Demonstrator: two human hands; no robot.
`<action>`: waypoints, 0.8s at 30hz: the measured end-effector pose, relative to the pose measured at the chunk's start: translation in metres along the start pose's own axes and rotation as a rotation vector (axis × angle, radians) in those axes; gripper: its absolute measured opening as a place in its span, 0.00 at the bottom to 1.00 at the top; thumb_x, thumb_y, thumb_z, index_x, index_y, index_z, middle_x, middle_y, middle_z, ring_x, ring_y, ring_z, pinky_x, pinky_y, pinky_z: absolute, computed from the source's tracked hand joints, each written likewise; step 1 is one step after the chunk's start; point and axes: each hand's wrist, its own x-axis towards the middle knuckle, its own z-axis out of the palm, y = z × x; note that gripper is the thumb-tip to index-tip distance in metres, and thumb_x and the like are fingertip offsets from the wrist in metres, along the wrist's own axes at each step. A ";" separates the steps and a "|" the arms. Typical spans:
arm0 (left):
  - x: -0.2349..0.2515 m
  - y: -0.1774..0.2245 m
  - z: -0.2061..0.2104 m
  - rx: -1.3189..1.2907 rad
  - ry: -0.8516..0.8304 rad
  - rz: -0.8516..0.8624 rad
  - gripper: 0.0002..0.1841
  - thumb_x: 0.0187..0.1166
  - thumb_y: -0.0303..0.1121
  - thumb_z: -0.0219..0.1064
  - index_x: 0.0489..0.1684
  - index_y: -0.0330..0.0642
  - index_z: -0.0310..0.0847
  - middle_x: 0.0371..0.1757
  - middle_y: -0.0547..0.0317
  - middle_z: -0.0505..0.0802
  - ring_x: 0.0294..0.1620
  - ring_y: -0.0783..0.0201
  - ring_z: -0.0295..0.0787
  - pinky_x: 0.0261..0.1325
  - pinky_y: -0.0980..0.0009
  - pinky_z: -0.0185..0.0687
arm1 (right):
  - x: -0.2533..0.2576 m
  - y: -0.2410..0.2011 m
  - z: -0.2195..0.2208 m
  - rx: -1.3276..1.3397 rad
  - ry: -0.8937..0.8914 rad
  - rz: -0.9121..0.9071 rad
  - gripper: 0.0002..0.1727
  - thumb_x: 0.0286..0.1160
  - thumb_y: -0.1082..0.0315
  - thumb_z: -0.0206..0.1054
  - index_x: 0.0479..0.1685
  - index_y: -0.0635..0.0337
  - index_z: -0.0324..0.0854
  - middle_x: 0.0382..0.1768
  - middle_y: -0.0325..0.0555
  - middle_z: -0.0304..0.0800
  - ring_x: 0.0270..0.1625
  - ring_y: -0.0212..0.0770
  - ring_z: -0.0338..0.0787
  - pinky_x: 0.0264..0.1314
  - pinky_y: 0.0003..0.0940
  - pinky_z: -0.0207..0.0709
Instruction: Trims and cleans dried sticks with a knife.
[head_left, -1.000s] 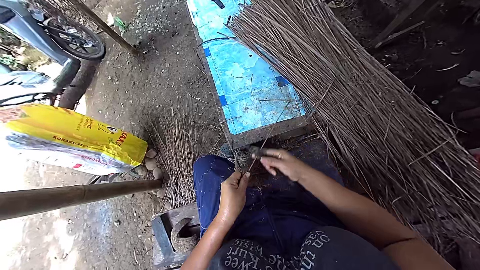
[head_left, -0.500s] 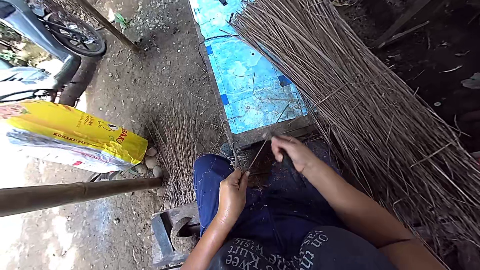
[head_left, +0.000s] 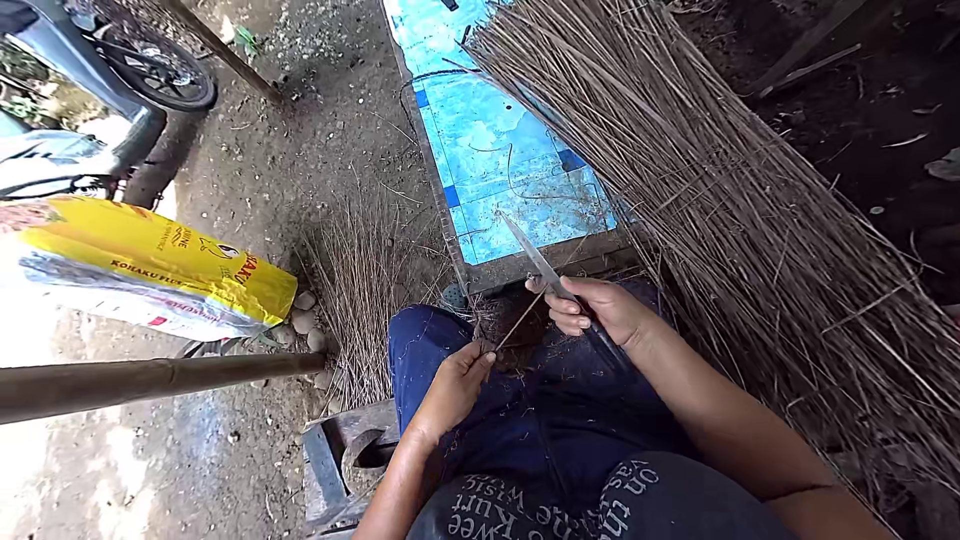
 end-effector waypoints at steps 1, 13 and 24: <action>-0.001 -0.001 -0.002 -0.073 -0.019 0.007 0.10 0.90 0.33 0.55 0.45 0.44 0.84 0.22 0.72 0.78 0.18 0.78 0.70 0.23 0.81 0.67 | -0.001 -0.002 -0.004 0.016 -0.031 -0.007 0.27 0.92 0.51 0.37 0.74 0.50 0.75 0.23 0.29 0.73 0.18 0.24 0.71 0.23 0.20 0.71; 0.000 -0.013 -0.006 -0.608 -0.263 -0.158 0.10 0.89 0.34 0.56 0.44 0.45 0.84 0.15 0.75 0.70 0.11 0.81 0.59 0.14 0.85 0.53 | -0.009 -0.008 -0.009 -0.098 -0.050 -0.014 0.28 0.91 0.45 0.40 0.72 0.49 0.76 0.20 0.25 0.69 0.15 0.21 0.66 0.19 0.17 0.66; 0.003 -0.011 -0.006 -0.669 -0.281 -0.183 0.10 0.88 0.33 0.57 0.43 0.44 0.85 0.15 0.75 0.71 0.11 0.82 0.60 0.13 0.86 0.54 | -0.008 0.000 0.002 -0.174 0.029 0.032 0.22 0.90 0.50 0.41 0.63 0.49 0.78 0.19 0.24 0.68 0.15 0.19 0.67 0.20 0.16 0.66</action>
